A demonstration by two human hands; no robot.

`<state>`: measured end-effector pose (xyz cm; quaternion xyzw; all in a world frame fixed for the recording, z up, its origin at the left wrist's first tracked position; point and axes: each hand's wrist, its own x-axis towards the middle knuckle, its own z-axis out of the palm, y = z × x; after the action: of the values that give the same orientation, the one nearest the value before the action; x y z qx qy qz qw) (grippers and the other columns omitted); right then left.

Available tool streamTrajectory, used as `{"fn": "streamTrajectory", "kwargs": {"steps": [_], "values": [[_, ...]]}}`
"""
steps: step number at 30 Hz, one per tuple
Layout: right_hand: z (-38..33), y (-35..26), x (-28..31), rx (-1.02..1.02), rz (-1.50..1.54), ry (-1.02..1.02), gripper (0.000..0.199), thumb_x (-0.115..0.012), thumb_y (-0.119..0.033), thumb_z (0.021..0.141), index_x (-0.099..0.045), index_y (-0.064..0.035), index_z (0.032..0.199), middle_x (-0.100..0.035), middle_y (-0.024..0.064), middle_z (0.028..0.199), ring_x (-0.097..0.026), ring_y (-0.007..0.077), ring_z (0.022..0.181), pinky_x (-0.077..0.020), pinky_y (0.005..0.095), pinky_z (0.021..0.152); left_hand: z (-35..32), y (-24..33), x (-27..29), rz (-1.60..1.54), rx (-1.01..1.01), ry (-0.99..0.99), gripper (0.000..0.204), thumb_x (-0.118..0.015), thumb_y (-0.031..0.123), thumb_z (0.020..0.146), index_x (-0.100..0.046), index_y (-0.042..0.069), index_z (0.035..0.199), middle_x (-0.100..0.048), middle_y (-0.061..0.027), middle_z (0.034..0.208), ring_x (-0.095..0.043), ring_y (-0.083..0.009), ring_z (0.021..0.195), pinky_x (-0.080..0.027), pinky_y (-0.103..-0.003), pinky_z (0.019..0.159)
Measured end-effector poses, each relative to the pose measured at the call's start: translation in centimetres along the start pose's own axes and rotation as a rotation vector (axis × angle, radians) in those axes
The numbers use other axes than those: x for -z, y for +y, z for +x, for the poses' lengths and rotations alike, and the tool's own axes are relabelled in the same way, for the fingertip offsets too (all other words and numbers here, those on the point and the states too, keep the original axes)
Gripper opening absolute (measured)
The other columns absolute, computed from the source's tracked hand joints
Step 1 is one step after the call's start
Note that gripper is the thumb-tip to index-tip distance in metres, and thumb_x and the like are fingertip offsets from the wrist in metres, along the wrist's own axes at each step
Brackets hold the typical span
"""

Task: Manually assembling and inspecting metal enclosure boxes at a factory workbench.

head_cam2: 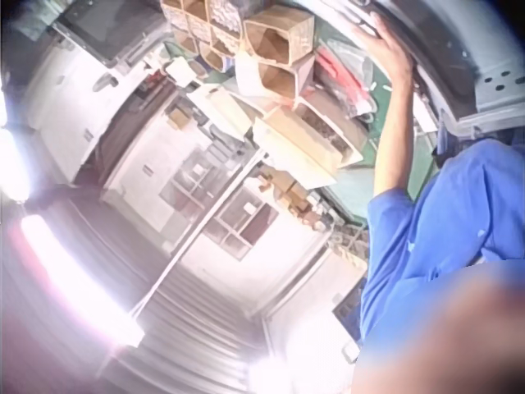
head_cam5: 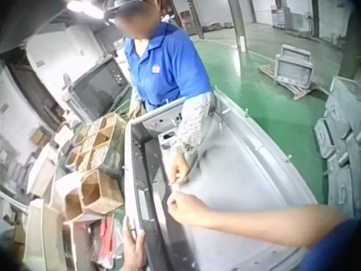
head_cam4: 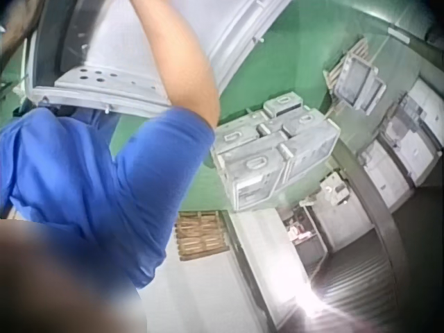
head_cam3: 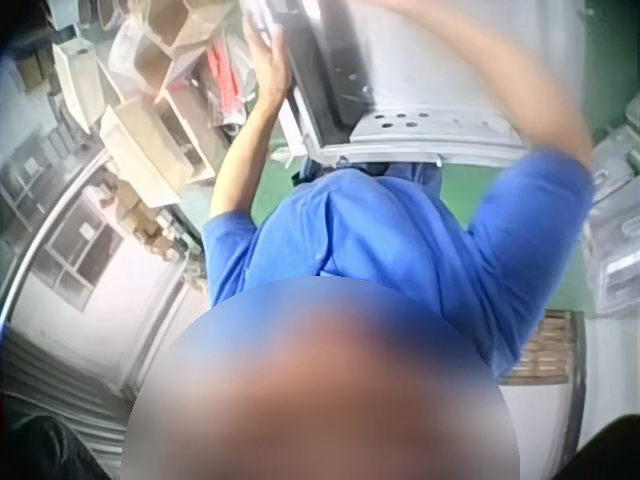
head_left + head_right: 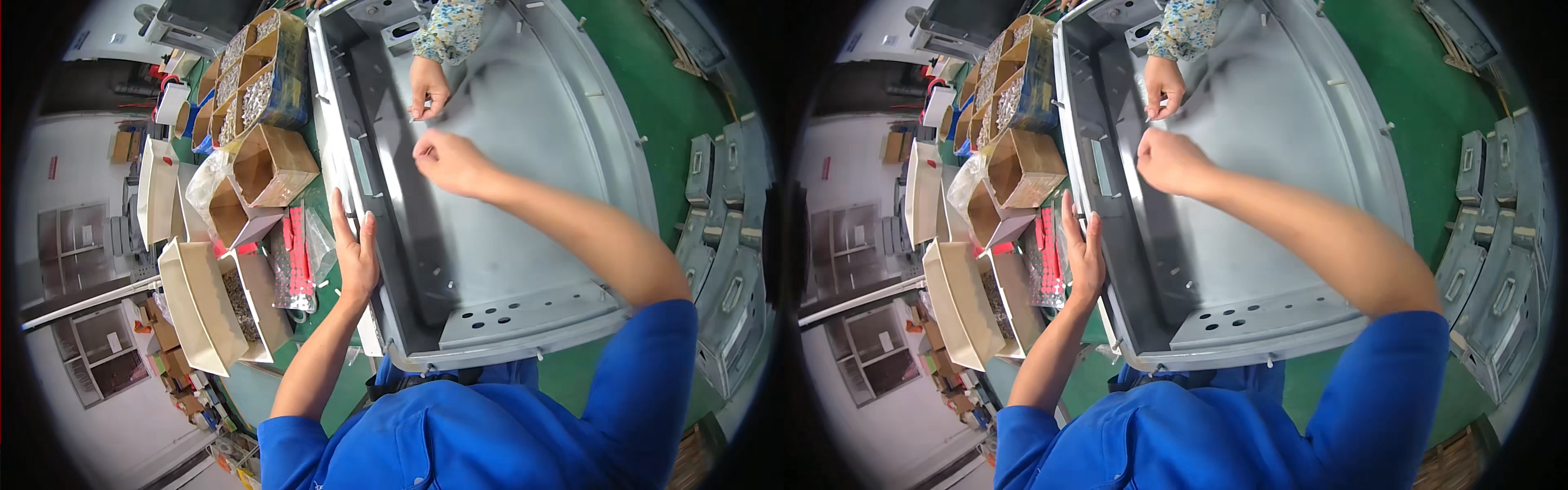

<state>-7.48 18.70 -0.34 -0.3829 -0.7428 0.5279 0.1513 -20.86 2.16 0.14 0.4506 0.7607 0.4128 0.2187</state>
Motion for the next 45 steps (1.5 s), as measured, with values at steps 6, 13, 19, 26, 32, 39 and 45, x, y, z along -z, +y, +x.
{"fn": "streamTrajectory", "kwargs": {"steps": [6,13,19,26,32,39,45], "values": [[-7.7,-0.5,8.9,0.053,0.011,0.086,0.014,-0.052,-0.014,0.083,-0.055,-0.0013,0.088,-0.057,0.0023,0.074,-0.053,0.0089,0.066,-0.043,0.0228,0.062,-0.3,0.6,-0.1,-0.013,-0.021,0.001,0.061,-0.044,0.025,0.09,-0.012,-0.001,0.135,-0.019,-0.0212,0.139,-0.019,-0.0291,0.129,-0.015,-0.034,0.104],[-8.4,2.5,7.8,0.285,-0.395,0.163,0.013,-0.052,-0.01,0.077,-0.057,-0.006,0.088,-0.058,0.0067,0.082,-0.057,0.0237,0.079,-0.0452,0.0354,0.067,-0.3,0.0,-0.1,0.047,-0.05,0.034,0.061,-0.043,0.027,0.091,-0.013,0.0,0.136,-0.024,-0.0219,0.137,-0.026,-0.0312,0.126,-0.02,-0.035,0.102],[1.0,6.0,2.2,0.694,-0.649,0.381,0.011,-0.052,-0.011,0.074,-0.057,-0.0114,0.083,-0.052,0.0052,0.087,-0.054,0.0213,0.087,-0.0449,0.0352,0.07,-0.1,0.1,-0.1,0.041,0.007,0.021,0.061,-0.043,0.029,0.09,-0.012,0.0,0.136,-0.024,-0.022,0.136,-0.026,-0.0318,0.126,-0.02,-0.036,0.102],[5.8,8.2,0.5,0.747,-0.731,0.451,0.008,-0.053,-0.013,0.071,-0.057,-0.0102,0.065,-0.05,0.006,0.081,-0.054,0.0214,0.081,-0.0453,0.0324,0.069,-0.3,-0.2,-0.2,0.011,0.01,0.023,0.063,-0.043,0.031,0.09,-0.011,0.002,0.136,-0.02,-0.0205,0.138,-0.025,-0.0323,0.126,-0.02,-0.036,0.102],[4.8,5.3,-0.3,0.874,-0.454,0.576,0.013,-0.054,-0.018,0.077,-0.05,-0.0064,0.077,-0.055,0.0077,0.075,-0.057,0.0241,0.076,-0.0456,0.0343,0.069,-0.4,-0.3,-0.1,0.06,0.025,0.0,0.062,-0.041,0.035,0.091,-0.01,0.008,0.138,-0.016,-0.0169,0.139,-0.018,-0.0277,0.128,-0.016,-0.035,0.103],[4.4,2.9,-6.6,0.25,0.238,0.133,0.014,-0.06,-0.018,0.074,-0.06,-0.0049,0.079,-0.063,0.0147,0.074,-0.062,0.0288,0.071,-0.0483,0.0369,0.067,-0.3,0.8,-0.4,0.076,0.057,0.008,0.061,-0.041,0.033,0.091,-0.011,0.008,0.138,-0.018,-0.0143,0.139,-0.023,-0.0227,0.124,-0.018,-0.033,0.102],[3.0,2.8,-9.6,0.222,0.626,0.049,0.012,-0.057,-0.007,0.069,-0.064,-0.0053,0.078,-0.063,0.0134,0.076,-0.061,0.0277,0.074,-0.0471,0.0339,0.068,-0.4,1.2,-0.4,0.072,0.125,-0.006,0.059,-0.041,0.031,0.091,-0.012,0.01,0.138,-0.025,-0.0089,0.131,-0.031,-0.0165,0.113,-0.024,-0.03,0.098]]}}
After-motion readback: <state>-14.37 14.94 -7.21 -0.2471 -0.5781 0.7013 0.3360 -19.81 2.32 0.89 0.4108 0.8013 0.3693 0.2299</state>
